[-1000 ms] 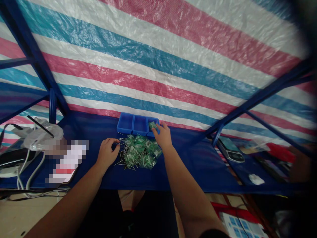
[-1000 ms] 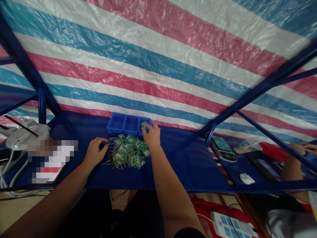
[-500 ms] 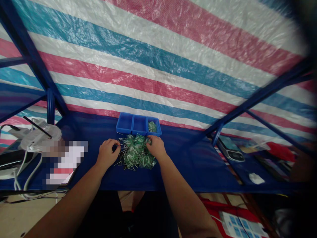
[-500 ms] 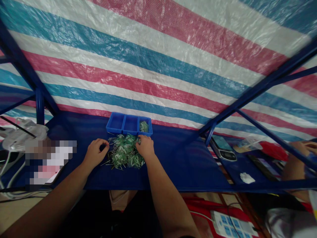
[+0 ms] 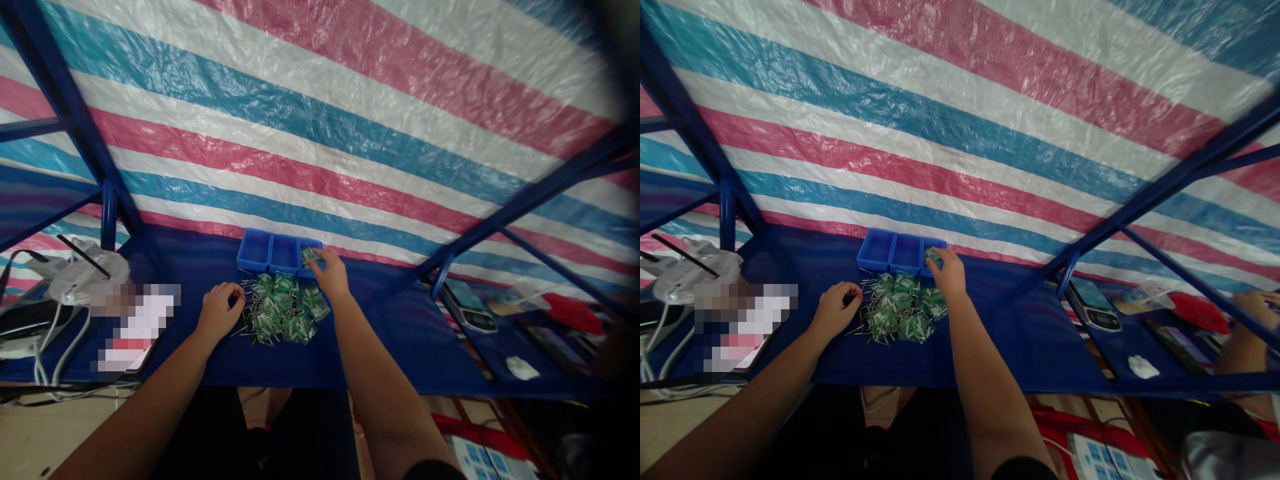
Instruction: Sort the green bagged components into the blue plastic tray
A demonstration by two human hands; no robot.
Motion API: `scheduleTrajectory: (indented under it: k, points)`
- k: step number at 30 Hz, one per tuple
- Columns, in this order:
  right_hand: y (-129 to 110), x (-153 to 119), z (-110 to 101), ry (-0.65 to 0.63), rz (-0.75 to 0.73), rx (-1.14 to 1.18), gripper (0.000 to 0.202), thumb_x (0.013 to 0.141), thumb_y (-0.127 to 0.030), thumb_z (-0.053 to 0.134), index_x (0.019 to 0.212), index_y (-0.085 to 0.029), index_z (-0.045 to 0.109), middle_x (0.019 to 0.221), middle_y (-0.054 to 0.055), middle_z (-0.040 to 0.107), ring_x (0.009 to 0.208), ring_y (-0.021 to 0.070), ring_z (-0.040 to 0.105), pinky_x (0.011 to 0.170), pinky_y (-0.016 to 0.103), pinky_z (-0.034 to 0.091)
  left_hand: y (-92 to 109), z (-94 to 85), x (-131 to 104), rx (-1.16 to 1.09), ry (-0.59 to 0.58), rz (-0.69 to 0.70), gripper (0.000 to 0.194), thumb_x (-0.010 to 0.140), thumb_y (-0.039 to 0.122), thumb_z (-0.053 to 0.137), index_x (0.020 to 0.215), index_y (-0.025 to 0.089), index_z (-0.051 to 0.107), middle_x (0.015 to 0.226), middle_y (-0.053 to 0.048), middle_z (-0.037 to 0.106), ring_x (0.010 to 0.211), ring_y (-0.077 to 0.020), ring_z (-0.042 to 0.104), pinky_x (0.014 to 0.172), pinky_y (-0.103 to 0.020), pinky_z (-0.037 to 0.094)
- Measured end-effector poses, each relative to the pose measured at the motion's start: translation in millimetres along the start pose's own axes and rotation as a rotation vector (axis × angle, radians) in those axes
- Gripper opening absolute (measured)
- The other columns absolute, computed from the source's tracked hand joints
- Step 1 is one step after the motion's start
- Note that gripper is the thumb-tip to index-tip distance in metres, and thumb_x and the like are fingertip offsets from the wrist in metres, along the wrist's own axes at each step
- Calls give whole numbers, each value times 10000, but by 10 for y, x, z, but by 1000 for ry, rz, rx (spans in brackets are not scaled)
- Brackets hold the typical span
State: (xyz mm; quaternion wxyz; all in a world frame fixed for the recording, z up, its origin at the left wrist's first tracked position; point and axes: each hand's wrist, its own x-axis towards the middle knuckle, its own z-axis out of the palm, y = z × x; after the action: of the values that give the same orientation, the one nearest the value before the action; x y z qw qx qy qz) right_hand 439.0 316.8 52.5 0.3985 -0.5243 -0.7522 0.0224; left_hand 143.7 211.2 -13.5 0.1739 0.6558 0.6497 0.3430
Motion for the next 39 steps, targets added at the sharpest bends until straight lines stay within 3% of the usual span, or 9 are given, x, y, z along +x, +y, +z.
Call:
scheduleTrajectory:
  k: [2,4,7,10,20,23,31,34,39]
  points:
    - [45,-108,98,-217,10,-66,288,904,-376,658,1130,-210,725,1169,115,727,1151,291,644,1129,575,368,12,-7,4,-7,-11,-3,118,876,314,561,893,257,663,913,-13,695,920,-226,614,851,-369,404]
    - [6,-230,161,-253,-8,-94,259,925,-364,635,1118,-213,719,1186,104,724,1194,290,623,1177,600,277,22,-11,7,-7,-20,-6,116,872,312,560,890,257,660,896,-9,696,912,-224,616,840,-365,400]
    - [-165,-371,211,-249,-53,-68,233,939,-326,605,1096,-193,715,1123,107,726,1128,254,638,1121,460,393,30,-14,4,-5,-30,-9,113,867,311,561,893,258,658,886,-5,702,906,-223,621,841,-368,392]
    - [-340,-429,266,-387,-104,-68,293,883,-294,664,1148,-179,711,1155,111,714,1123,249,629,1046,376,461,22,-10,-2,-2,-35,-11,117,864,318,566,901,260,661,886,-3,707,904,-224,625,853,-375,388]
    - [-501,-319,356,-611,45,-243,444,863,-459,683,1244,-233,711,1219,83,728,1146,294,652,1000,389,503,-6,13,-5,12,-31,-16,116,857,317,574,906,269,668,877,3,709,903,-226,630,869,-387,388]
    - [-533,-302,315,-540,13,-218,289,918,-339,597,1164,-280,737,1149,44,756,1074,259,690,938,355,520,8,2,-3,11,-37,-17,117,857,311,569,904,265,667,874,1,709,900,-225,631,867,-384,396]
    - [-206,-51,110,90,240,84,427,960,-476,519,1230,-162,623,943,93,769,601,178,631,653,294,511,45,-26,-3,-2,-48,-16,112,868,298,561,904,259,659,879,-7,710,915,-229,639,891,-392,411]
    - [-8,98,43,120,266,36,368,945,-463,535,1133,-166,644,962,103,763,629,187,639,665,303,503,49,-29,-2,-1,-51,-22,116,872,301,556,901,258,660,873,-8,711,918,-230,640,897,-396,405]
    - [157,113,30,60,123,-121,267,964,-342,508,1085,-195,695,1078,100,732,1021,243,662,949,365,486,51,-25,-4,-6,-55,-23,131,868,316,552,912,260,662,878,-7,710,913,-232,634,881,-394,393]
